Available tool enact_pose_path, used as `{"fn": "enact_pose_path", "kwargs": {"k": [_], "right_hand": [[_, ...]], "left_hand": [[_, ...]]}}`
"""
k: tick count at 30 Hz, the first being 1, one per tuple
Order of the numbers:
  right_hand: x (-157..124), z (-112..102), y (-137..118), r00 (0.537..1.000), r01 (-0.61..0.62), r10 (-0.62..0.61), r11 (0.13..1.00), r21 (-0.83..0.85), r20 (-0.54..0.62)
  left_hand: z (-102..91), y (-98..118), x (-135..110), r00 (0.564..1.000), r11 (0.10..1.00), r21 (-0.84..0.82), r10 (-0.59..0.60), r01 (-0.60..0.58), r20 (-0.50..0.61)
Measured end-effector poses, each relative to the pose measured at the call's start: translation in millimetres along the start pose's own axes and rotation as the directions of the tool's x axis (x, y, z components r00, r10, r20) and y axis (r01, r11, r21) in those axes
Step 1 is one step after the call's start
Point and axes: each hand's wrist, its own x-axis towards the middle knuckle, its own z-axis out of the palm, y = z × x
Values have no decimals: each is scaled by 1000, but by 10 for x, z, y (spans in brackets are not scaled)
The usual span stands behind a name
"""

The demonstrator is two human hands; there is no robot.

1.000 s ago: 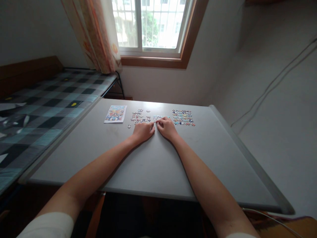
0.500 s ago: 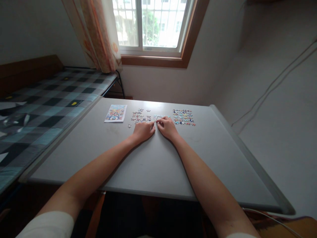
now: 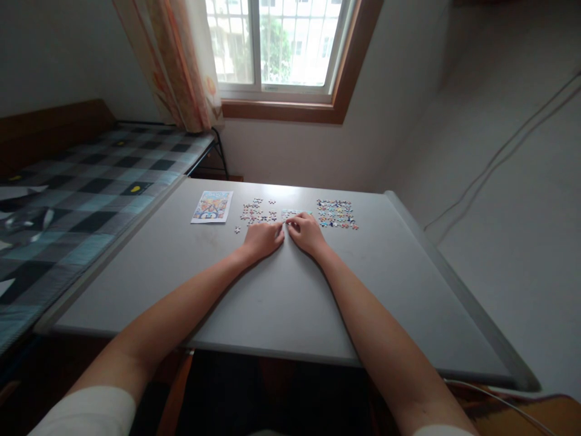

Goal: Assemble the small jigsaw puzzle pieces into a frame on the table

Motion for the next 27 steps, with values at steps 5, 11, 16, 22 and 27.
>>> {"fn": "enact_pose_path", "kwargs": {"k": [5, 11, 16, 22, 27], "right_hand": [[-2, 2, -1, 1000, -2, 2, 1000, 3, -5], [0, 9, 8, 1000, 11, -11, 1000, 0, -4], [-1, 7, 4, 1000, 11, -11, 1000, -4, -7], [-6, -8, -15, 1000, 9, -9, 1000, -11, -2], [-4, -4, -7, 1000, 10, -10, 1000, -8, -3]], "left_hand": [[-12, -3, -3, 1000, 1000, -7, -1, 1, 12], [-28, 6, -4, 1000, 1000, -11, -10, 10, 16], [-27, 8, -7, 1000, 1000, -16, -5, 6, 14], [-6, 1, -2, 1000, 1000, -8, 7, -7, 8], [-7, 2, -1, 1000, 1000, -4, 9, -9, -1]]}}
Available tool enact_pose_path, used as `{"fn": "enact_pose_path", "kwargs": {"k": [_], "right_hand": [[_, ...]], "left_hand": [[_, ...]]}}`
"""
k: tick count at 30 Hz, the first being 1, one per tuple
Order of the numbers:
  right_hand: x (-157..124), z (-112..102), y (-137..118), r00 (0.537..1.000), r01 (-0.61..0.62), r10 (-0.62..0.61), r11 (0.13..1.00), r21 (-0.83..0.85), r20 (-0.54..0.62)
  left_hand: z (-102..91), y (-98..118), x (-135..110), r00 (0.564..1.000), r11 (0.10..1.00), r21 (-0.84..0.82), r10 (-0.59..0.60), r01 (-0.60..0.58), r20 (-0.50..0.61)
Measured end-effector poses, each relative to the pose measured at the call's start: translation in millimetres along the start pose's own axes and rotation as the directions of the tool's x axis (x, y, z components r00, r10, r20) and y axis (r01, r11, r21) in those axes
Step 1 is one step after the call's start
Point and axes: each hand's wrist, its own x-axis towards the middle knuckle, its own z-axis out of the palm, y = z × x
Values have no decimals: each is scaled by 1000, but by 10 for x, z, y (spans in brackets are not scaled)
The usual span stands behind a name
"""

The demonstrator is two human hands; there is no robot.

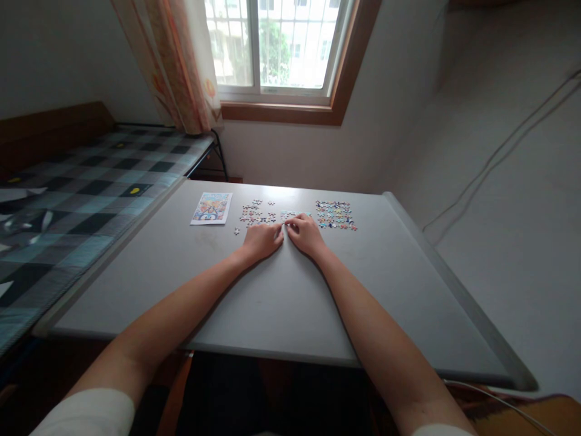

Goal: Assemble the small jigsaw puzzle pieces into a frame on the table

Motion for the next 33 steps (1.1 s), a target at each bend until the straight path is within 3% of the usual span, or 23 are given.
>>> {"fn": "enact_pose_path", "kwargs": {"k": [33], "right_hand": [[5, 12, 16, 1000, -2, 2, 1000, 12, 0]], "left_hand": [[4, -9, 4, 1000, 1000, 7, 12, -12, -5]]}}
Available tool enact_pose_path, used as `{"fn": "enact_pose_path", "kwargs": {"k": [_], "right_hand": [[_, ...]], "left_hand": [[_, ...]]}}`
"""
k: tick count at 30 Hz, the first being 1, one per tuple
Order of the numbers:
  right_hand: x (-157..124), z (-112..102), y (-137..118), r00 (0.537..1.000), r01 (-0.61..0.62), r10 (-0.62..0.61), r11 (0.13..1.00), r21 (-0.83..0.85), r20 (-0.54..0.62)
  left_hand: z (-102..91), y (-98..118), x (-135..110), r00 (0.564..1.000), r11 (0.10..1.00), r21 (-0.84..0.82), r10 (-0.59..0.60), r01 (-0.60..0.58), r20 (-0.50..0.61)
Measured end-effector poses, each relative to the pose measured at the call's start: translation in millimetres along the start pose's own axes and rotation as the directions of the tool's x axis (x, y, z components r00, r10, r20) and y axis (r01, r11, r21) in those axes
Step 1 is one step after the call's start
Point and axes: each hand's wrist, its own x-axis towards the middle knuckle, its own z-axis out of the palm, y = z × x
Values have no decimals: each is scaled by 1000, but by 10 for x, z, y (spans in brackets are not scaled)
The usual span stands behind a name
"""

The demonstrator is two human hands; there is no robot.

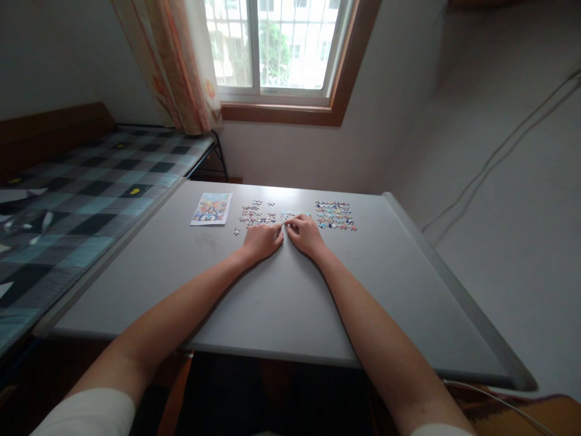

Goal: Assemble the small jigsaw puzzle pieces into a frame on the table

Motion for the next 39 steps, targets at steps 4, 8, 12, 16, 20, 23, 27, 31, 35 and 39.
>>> {"fn": "enact_pose_path", "kwargs": {"k": [4, 8, 12, 16, 20, 23, 27, 31, 35, 39], "right_hand": [[-5, -1, -3, 1000, 1, -1, 1000, -5, -2], [-7, -4, -5, 1000, 1, -2, 1000, -4, -7], [-2, -7, -6, 1000, -1, 1, 1000, -1, 0], [-2, -6, -5, 1000, -2, 2, 1000, -7, 2], [-5, 0, 0, 1000, 5, -5, 1000, -5, -3], [-2, 5, 8, 1000, 6, -6, 1000, -5, 0], [1, 4, 8, 1000, 1, -1, 1000, -5, 4], [-2, -8, -7, 1000, -4, 4, 1000, -4, 7], [-5, -13, -15, 1000, -8, 8, 1000, -2, 8], [-6, -10, -11, 1000, -3, 3, 1000, -5, 2]], "left_hand": [[14, -8, 2, 1000, 1000, -3, 8, -8, -14], [4, -1, 2, 1000, 1000, -4, 1, -1, -3], [-8, 7, 1, 1000, 1000, -3, -4, 4, 2], [-5, 8, 1, 1000, 1000, 0, 1, -1, -6], [-2, 7, 2, 1000, 1000, 8, -1, 1, -5], [0, 5, 2, 1000, 1000, 4, -4, 4, 0], [4, 1, 2, 1000, 1000, -1, -8, 8, 1], [8, -1, 0, 1000, 1000, -1, -3, 3, -5], [8, 2, -1, 1000, 1000, 0, -5, 5, -9], [5, 5, -3, 1000, 1000, 3, -11, 11, -7]]}}
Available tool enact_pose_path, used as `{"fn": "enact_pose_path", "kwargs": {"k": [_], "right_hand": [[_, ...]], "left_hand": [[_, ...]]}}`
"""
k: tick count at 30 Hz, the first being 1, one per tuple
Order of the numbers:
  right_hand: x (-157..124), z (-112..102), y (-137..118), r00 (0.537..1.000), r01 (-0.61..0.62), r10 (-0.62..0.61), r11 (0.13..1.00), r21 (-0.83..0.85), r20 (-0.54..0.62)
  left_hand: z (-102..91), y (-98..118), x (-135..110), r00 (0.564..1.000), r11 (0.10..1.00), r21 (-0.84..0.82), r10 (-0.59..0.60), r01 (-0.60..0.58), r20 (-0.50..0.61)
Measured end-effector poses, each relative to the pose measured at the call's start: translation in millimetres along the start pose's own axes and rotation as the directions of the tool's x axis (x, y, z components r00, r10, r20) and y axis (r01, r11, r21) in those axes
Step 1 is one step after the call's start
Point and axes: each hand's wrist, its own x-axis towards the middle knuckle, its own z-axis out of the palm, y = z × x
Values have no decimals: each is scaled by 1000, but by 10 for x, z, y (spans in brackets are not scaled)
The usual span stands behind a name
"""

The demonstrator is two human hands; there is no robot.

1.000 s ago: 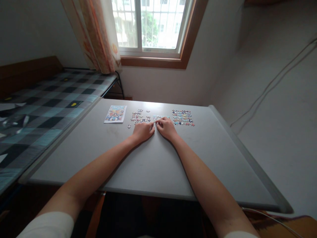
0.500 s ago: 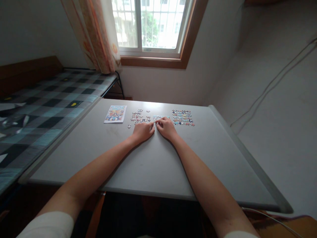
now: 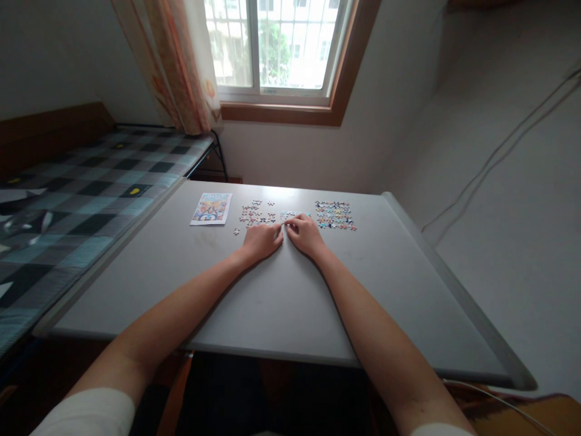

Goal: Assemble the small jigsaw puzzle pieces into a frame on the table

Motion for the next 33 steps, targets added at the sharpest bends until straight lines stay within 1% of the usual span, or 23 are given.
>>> {"fn": "enact_pose_path", "kwargs": {"k": [5, 18, 33], "right_hand": [[0, 7, 6, 1000, 4, -4, 1000, 4, -7], [3, 0, 1, 1000, 4, -4, 1000, -10, 5], [0, -12, -14, 1000, -3, 3, 1000, -3, 5]], "left_hand": [[-3, 1, -2, 1000, 1000, 5, 10, -10, -15], [19, -10, 6, 1000, 1000, -8, 0, 0, -4], [-30, 16, -8, 1000, 1000, -9, -9, 9, 12]]}}
